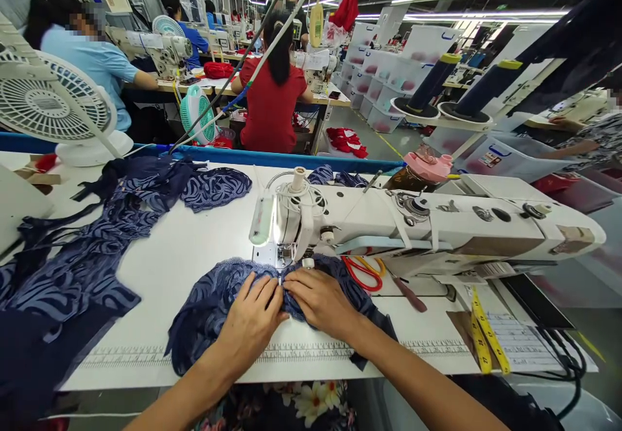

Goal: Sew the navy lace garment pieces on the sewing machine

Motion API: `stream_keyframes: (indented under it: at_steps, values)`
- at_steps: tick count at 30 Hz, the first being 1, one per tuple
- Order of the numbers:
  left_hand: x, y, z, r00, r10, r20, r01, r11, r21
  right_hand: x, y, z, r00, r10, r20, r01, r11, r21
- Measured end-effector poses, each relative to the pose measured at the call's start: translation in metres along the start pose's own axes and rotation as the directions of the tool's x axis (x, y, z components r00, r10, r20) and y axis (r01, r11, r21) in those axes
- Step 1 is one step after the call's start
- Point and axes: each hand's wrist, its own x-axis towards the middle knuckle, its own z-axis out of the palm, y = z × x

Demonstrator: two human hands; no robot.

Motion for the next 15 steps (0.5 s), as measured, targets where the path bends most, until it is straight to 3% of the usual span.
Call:
stream_keyframes:
  at_steps: [4,10,15]
  values:
    - [-0.007,-0.004,0.008,0.999,-0.04,0.035,0.039,0.999,0.007,-0.001,0.002,-0.005,0.999,0.049,0.022,-0.048,0.997,-0.067]
    - [-0.011,-0.001,0.007,0.997,-0.062,0.042,0.063,0.998,-0.013,0.007,0.0,-0.01,0.986,0.112,0.124,-0.091,0.982,-0.165]
    - [-0.015,0.006,0.004,1.0,0.008,0.006,-0.008,1.0,-0.021,0.006,0.001,-0.007,0.978,0.135,0.16,-0.094,0.966,-0.239]
